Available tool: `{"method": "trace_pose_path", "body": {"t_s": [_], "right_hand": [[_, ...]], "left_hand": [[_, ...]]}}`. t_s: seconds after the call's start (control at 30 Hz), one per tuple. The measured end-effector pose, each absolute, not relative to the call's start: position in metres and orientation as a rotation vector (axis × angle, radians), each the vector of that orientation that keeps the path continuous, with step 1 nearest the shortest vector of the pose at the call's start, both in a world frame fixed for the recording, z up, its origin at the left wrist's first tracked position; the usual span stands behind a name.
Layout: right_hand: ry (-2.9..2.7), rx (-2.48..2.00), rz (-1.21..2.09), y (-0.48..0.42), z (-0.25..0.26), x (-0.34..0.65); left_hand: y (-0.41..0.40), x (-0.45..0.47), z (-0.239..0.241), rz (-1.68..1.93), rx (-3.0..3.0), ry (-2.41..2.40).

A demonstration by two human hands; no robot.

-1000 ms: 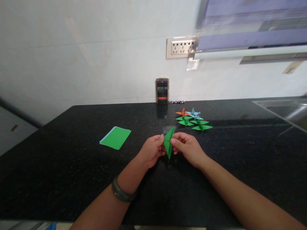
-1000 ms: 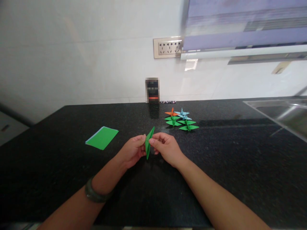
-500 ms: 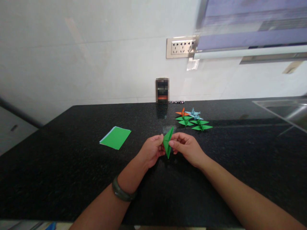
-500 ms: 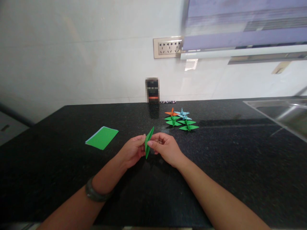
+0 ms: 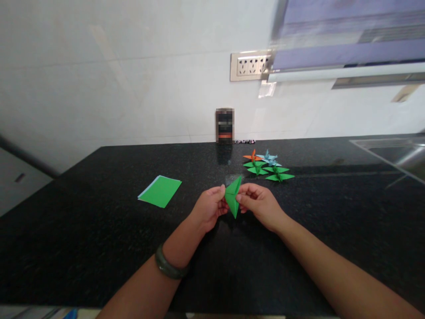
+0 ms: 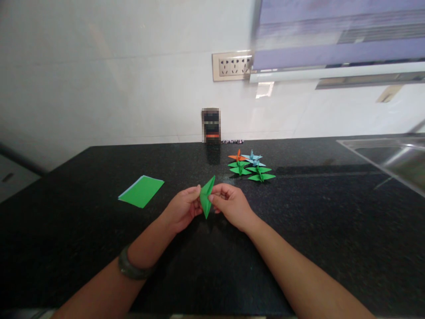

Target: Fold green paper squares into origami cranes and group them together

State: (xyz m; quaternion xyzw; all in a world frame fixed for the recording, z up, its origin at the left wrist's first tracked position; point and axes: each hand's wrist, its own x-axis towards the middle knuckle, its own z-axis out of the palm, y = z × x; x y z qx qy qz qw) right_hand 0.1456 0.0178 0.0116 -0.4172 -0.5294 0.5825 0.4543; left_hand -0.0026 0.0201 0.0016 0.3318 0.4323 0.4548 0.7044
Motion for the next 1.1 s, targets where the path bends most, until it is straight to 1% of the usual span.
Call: {"method": "trace_pose_path", "body": {"t_s": [0.17,0.27,0.57,0.7,0.8,0.93,1.1], "right_hand": [[-1.292,-1.052,1.394,0.019,0.013,0.146],[-1.364,-1.047,1.343,0.020,0.011,0.146],[-1.490,-1.167,1.009,0.027,0.002,0.149],[-1.691,-1.102,0.798,0.027,0.001,0.153],[-1.855,-1.005,0.601,0.026,0.002,0.157],[-1.934,-0.956,0.515,0.024,0.004,0.159],[-1.947,-1.014,0.454,0.023,0.004,0.158]], "left_hand": [[0.019,-0.001,0.002,1.181,0.930,1.157],[0.018,0.001,0.003,1.225,1.008,1.193],[0.010,0.010,0.005,1.050,0.945,1.031],[0.010,0.008,0.009,0.965,0.801,0.927],[0.010,0.006,0.011,0.907,0.730,0.967],[0.011,0.003,0.009,0.814,0.757,0.950],[0.011,0.002,0.005,0.810,0.773,0.933]]}}
